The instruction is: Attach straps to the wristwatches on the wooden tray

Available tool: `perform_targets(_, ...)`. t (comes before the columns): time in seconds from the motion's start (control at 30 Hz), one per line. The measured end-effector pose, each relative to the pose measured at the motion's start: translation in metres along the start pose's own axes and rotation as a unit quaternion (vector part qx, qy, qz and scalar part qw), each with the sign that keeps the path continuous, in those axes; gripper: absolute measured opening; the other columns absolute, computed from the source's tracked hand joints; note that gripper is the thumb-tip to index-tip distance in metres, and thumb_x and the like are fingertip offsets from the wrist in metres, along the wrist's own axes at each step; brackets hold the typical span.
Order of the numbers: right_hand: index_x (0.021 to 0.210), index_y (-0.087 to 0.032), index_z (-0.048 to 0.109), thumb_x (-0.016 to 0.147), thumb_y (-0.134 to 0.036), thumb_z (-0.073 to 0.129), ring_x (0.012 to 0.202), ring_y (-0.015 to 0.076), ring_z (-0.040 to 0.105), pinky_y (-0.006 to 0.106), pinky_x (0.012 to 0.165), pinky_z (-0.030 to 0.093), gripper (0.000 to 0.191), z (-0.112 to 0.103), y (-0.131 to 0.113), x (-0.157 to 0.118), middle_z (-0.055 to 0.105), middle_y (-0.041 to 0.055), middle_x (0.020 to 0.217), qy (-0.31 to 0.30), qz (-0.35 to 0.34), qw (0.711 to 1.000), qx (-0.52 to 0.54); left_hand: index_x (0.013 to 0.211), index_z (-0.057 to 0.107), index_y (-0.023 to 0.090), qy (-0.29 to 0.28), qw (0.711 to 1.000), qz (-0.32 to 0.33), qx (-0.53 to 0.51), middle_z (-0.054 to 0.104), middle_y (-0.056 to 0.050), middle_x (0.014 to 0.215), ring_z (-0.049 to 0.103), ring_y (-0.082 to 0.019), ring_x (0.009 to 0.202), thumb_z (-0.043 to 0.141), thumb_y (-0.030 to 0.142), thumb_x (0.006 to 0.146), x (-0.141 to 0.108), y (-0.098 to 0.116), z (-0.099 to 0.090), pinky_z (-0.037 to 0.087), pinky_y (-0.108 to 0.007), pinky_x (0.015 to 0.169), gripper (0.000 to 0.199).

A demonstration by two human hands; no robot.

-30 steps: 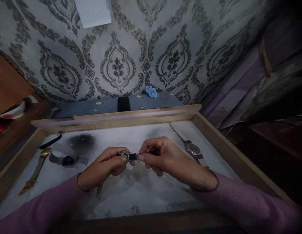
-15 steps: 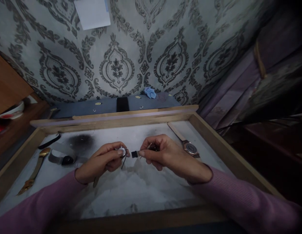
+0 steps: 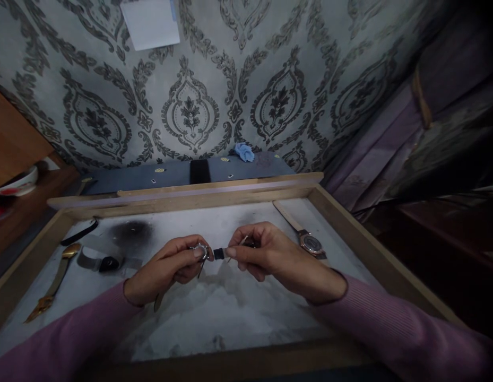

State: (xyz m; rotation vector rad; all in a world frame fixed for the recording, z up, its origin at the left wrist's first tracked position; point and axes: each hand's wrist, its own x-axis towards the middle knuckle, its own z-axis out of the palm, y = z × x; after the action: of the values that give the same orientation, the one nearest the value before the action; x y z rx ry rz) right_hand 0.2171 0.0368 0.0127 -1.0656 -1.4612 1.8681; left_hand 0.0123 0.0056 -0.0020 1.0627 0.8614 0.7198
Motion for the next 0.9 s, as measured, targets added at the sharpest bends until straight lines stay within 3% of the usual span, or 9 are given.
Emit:
perform_targets(0.63, 0.065, -0.014, 0.059, 0.065, -0.036, 0.078, 0.035, 0.0027, 0.039, 0.017, 0.035, 0.027, 0.029, 0.0009, 0.0025, 0.0006, 0.055, -0.0056, 0.048, 0.012, -0.017, 1.000, -0.002, 0.081, 0.052, 0.017, -0.003, 1.000, -0.008, 0.025, 0.027, 0.010, 0.054, 0.015, -0.008, 0.048, 0.059, 0.037, 0.082, -0.0004, -0.0021, 0.0034, 0.012, -0.023, 0.045, 0.022)
perform_targets(0.9, 0.064, -0.013, 0.059, 0.064, -0.035, 0.078, 0.034, 0.0026, 0.039, 0.017, 0.036, 0.026, 0.029, 0.0043, -0.0017, -0.0009, 0.054, -0.0061, 0.048, 0.038, -0.015, 0.999, -0.016, 0.089, 0.055, 0.015, 0.006, 0.999, 0.026, 0.046, 0.030, 0.008, 0.059, 0.018, -0.008, 0.051, 0.055, 0.033, 0.088, -0.0020, -0.0067, 0.0004, 0.015, -0.022, 0.047, 0.018)
